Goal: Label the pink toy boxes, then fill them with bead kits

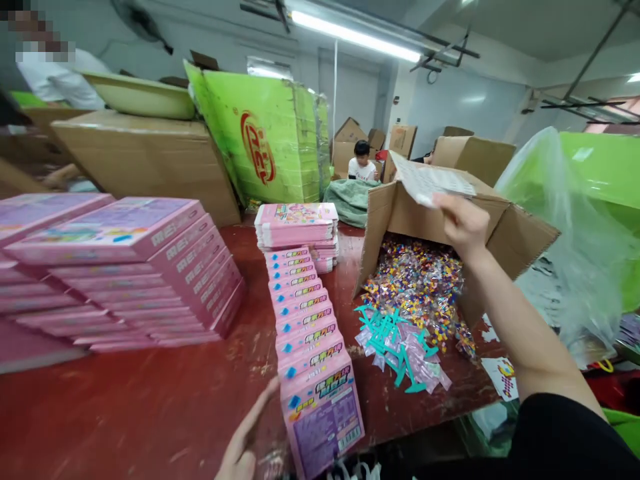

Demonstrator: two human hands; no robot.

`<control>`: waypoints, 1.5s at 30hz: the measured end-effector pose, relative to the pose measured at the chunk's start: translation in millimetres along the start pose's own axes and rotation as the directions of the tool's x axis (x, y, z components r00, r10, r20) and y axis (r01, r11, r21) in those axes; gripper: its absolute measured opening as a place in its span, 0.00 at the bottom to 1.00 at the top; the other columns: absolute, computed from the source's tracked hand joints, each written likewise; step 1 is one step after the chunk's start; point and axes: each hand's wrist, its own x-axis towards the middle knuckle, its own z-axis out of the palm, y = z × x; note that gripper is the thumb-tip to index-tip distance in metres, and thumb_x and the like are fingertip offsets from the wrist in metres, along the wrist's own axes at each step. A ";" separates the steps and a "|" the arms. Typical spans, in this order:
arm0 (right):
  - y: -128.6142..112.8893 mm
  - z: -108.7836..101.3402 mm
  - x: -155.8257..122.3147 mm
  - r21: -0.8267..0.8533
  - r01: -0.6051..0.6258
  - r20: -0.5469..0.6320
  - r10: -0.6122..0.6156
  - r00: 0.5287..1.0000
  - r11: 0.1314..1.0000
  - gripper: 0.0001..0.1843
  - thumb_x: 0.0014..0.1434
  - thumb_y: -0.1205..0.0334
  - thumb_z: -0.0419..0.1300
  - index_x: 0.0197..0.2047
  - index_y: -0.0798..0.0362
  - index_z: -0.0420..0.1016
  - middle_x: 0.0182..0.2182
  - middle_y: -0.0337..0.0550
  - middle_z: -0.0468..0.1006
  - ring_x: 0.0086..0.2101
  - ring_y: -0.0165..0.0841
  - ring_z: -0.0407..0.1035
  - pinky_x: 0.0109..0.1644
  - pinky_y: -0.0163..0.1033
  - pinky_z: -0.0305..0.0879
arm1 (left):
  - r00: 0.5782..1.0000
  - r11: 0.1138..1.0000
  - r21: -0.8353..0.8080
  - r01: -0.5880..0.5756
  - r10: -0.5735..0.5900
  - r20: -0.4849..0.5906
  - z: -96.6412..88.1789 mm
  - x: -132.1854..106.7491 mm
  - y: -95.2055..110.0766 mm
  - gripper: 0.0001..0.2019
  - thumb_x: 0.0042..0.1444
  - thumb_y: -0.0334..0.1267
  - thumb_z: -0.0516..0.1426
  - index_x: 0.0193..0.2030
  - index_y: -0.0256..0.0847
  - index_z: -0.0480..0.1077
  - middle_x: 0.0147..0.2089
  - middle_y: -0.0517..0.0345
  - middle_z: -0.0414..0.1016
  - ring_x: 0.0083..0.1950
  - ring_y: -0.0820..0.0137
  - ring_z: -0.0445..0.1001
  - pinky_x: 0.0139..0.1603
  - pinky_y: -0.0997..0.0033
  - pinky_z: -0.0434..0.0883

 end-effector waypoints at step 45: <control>-188.4 38.9 -138.8 0.651 -0.713 0.751 0.354 0.557 -0.260 0.27 0.42 0.61 0.78 0.43 0.47 0.70 0.31 0.38 0.82 0.29 0.31 0.79 0.34 0.33 0.78 | 0.944 0.951 0.020 -0.309 0.309 -0.115 -47.4 36.8 92.3 0.44 0.53 0.38 0.68 0.73 0.47 0.52 0.35 0.58 0.81 0.33 0.71 0.80 0.38 0.72 0.78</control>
